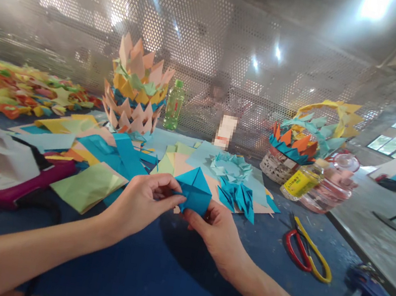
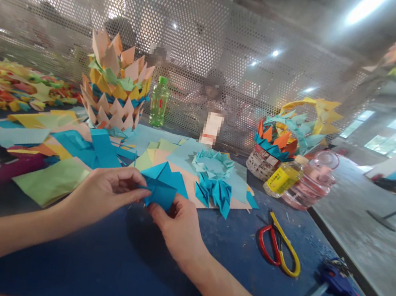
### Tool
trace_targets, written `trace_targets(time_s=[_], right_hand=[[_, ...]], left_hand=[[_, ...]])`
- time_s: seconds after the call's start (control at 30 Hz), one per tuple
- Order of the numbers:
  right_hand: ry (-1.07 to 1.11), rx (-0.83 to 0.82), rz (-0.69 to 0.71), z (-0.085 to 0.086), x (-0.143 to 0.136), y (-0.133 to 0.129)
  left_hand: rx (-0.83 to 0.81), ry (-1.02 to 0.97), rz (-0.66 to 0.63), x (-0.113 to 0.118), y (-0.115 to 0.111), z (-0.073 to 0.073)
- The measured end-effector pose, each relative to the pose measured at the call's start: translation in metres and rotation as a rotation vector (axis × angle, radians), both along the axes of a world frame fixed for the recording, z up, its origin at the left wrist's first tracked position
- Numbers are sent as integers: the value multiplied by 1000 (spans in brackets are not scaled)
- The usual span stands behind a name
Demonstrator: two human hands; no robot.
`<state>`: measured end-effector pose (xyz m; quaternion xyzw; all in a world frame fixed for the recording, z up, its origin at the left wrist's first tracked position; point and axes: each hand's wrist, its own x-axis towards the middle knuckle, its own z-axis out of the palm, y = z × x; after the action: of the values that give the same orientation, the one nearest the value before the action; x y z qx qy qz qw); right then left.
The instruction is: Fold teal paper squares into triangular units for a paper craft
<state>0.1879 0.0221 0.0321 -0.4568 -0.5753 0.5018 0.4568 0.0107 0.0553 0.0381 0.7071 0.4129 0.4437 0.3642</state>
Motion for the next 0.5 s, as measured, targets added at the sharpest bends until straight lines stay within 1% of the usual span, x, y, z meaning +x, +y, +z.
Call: trace_targets(time_s=[0.27,0.5], right_hand=[[14,-33,-2,-2,0,-2],[43,-66,14,1,-1,-3]], left_hand=[[66,39,11,0,-4,3],[183,109,31,1,-9,7]])
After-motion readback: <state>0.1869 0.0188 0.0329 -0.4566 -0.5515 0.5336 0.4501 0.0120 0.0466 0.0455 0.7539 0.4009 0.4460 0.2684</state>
